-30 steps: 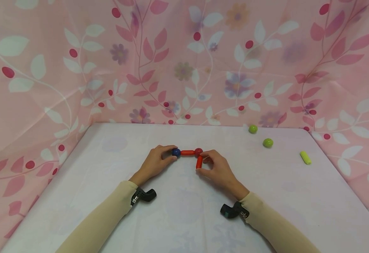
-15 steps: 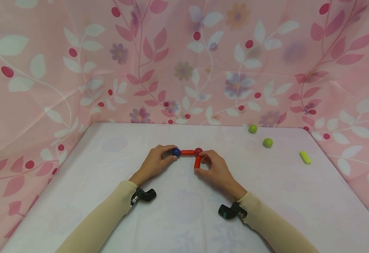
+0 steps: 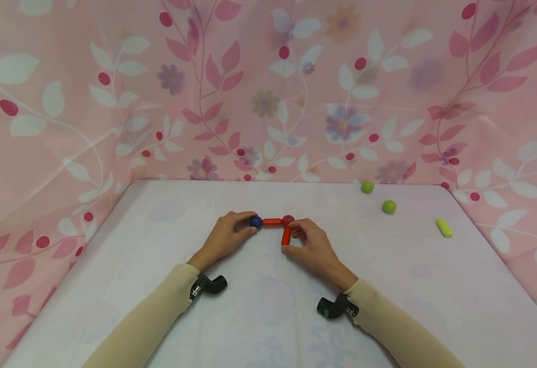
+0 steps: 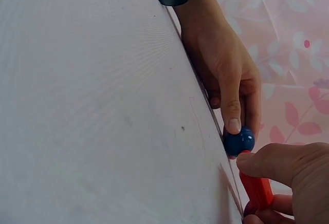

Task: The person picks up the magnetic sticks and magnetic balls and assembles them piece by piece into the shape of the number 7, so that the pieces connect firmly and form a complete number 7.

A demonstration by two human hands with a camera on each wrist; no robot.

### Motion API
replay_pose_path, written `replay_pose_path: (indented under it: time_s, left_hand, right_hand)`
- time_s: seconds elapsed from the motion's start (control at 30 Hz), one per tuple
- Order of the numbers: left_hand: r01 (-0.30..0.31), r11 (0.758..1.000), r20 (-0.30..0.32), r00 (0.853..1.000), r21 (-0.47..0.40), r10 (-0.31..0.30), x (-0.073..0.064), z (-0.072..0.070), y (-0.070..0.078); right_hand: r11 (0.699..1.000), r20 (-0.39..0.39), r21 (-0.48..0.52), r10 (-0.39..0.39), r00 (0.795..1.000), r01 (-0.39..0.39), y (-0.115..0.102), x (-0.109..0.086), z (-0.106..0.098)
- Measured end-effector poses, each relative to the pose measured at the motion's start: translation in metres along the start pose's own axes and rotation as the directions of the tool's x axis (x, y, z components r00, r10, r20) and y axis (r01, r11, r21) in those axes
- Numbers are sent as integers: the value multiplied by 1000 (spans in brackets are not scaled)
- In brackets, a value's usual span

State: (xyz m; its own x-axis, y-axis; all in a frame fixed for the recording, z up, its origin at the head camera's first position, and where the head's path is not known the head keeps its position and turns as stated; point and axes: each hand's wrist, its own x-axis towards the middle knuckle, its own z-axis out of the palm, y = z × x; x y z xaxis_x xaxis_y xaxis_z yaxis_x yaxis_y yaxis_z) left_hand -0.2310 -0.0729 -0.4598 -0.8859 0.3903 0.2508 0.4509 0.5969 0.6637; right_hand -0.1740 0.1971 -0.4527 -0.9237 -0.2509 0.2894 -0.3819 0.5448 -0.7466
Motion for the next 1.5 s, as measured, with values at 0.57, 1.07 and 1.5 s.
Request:
replay_pose_path:
  time_s: [0.57, 1.07, 1.5]
  left_hand:
    - [-11, 1000, 1, 1000, 0, 11, 1, 0, -1]
    - [-4, 1000, 7, 1000, 9, 4, 0, 0, 0]
    - [7, 1000, 13, 1000, 17, -7, 1, 0, 0]
  right_hand:
    - [1000, 0, -7, 14, 1000, -14, 1, 0, 2]
    - [1000, -4, -14, 12, 1000, -12, 1, -1, 1]
    - [999, 7, -15, 34, 999, -34, 1, 0, 0]
